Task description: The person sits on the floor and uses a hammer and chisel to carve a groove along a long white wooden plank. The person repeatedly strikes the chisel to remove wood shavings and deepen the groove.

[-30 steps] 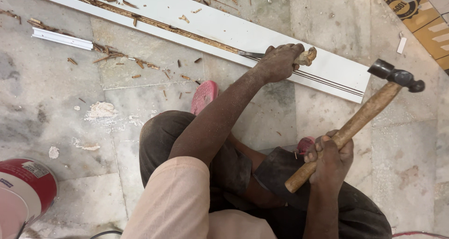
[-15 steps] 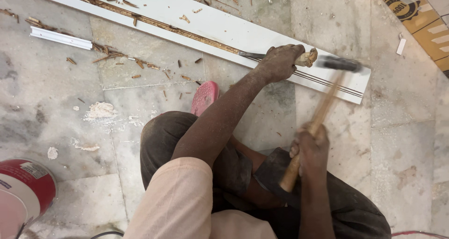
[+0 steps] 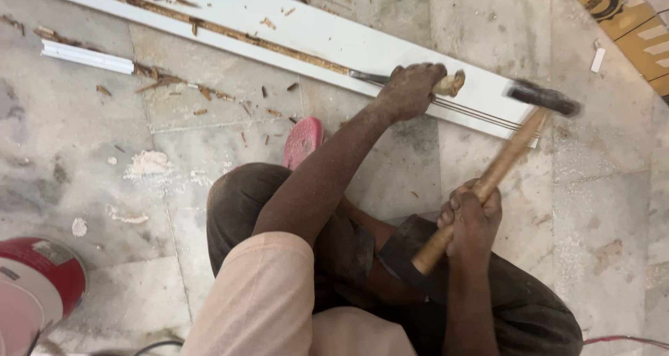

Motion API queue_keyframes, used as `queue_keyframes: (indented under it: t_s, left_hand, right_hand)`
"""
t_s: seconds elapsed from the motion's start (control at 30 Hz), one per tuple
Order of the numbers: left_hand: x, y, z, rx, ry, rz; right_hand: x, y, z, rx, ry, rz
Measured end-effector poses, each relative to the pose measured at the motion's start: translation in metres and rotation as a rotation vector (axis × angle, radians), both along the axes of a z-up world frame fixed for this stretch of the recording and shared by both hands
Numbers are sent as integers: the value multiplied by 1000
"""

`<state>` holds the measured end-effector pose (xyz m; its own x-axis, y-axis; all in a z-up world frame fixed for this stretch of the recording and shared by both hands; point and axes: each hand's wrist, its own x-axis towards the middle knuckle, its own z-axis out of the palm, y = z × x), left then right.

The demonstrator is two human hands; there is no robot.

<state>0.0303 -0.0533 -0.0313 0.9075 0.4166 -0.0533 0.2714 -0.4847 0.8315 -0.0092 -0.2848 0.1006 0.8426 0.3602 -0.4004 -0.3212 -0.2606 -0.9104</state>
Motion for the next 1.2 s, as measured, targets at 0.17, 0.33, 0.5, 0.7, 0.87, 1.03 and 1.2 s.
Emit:
queue_keyframes:
  t_s: [0.17, 0.33, 0.5, 0.7, 0.87, 1.03, 1.2]
  left_hand:
    - [-3, 8, 5, 11, 24, 16]
    - [-7, 7, 2, -30, -16, 68]
    - [-9, 9, 7, 19, -35, 59]
    - [-15, 13, 6, 15, 43, 71]
    - [-22, 21, 2, 62, 70, 116]
    - [-16, 10, 9, 84, 40, 90]
    - [-10, 6, 19, 40, 80, 31]
  right_hand:
    - [2, -1, -3, -178, 89, 147]
    - [2, -4, 3, 87, -16, -24]
    - [1, 7, 4, -146, 106, 122]
    - [-10, 9, -7, 15, 59, -5]
    - [-2, 6, -2, -181, 215, 187]
    - [-5, -3, 5, -52, 114, 96]
    - [2, -10, 18, -63, 97, 80]
